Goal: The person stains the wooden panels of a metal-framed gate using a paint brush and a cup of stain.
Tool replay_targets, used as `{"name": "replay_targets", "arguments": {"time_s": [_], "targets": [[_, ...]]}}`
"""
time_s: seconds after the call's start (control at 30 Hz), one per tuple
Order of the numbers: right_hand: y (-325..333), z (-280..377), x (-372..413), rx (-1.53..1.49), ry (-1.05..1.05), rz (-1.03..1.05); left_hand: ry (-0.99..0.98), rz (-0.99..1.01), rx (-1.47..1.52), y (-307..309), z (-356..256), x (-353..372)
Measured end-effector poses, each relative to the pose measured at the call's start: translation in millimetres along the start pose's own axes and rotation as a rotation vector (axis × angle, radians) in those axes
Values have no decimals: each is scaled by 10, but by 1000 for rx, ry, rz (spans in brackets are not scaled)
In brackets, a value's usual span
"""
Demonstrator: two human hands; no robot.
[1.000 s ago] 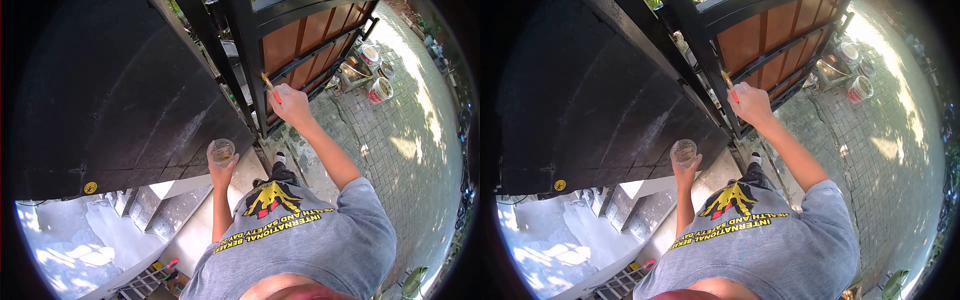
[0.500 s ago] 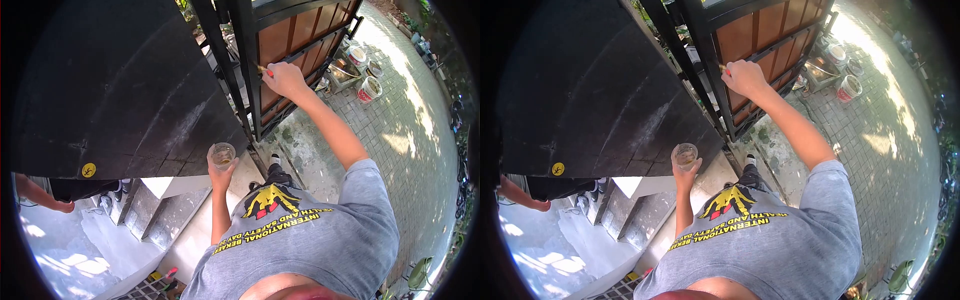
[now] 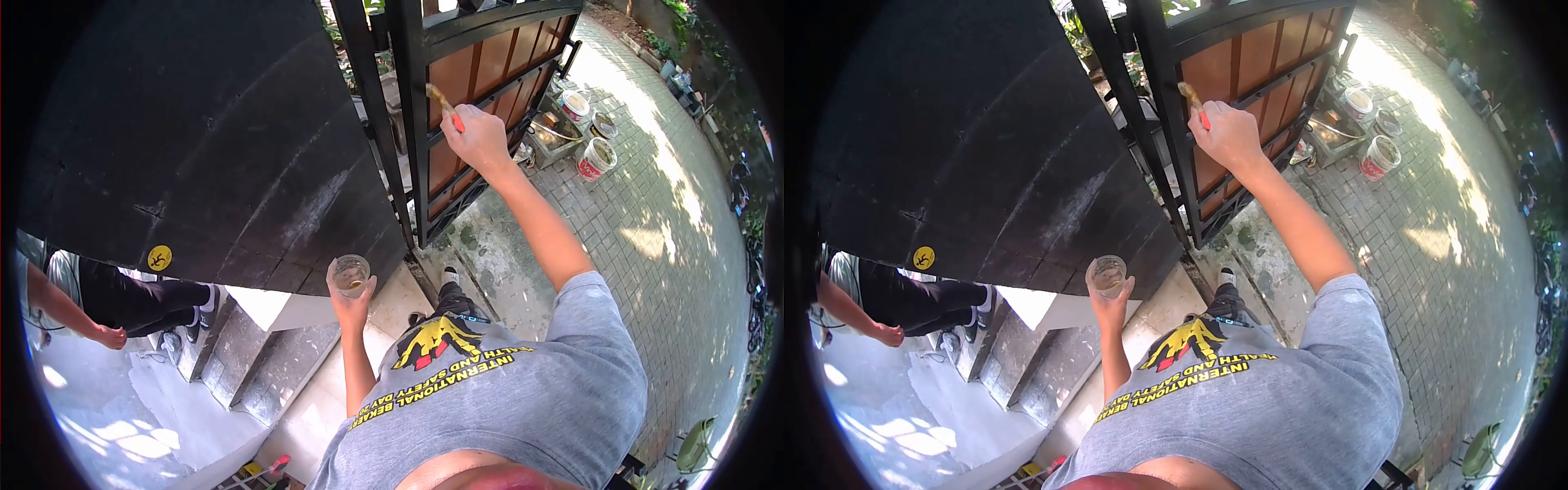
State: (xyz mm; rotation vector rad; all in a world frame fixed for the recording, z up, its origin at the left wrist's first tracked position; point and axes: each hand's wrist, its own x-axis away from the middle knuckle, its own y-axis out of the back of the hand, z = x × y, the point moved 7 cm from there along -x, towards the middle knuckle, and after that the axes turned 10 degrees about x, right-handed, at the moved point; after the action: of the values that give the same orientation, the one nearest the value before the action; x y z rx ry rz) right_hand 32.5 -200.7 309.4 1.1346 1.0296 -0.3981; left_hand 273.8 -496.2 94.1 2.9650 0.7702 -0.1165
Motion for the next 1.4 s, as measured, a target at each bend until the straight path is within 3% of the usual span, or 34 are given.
{"name": "replay_targets", "arguments": {"time_s": [0.13,0.23,0.33,0.53,0.63,0.73,0.87,1.07,1.17,1.37,1.4], "targets": [[166,7,-62,-57,-10,-151,12,16,7,18,23,37],[3,43,27,48,50,60,12,25,5,32,-4,77],[52,9,-1,-35,0,-48,7,30,12,45,-31,80],[-10,26,-15,8,24,46,-4,55,10,19,-69,69],[60,-15,-65,-89,-9,-128,-2,72,12,-37,-28,34],[-79,2,5,-12,2,104,2,106,18,-127,-27,74],[37,20,-28,-135,-40,-68,11,172,7,-288,-42,99],[-161,8,106,-84,-140,235,19,217,-15,-386,-52,97],[11,-5,80,-215,-141,-64,17,210,-37,-378,-44,76],[-110,-66,219,-119,-201,219,38,206,-18,-367,-37,36],[-29,-70,258,-195,-210,167,26,203,-32,-368,-72,22]]}}
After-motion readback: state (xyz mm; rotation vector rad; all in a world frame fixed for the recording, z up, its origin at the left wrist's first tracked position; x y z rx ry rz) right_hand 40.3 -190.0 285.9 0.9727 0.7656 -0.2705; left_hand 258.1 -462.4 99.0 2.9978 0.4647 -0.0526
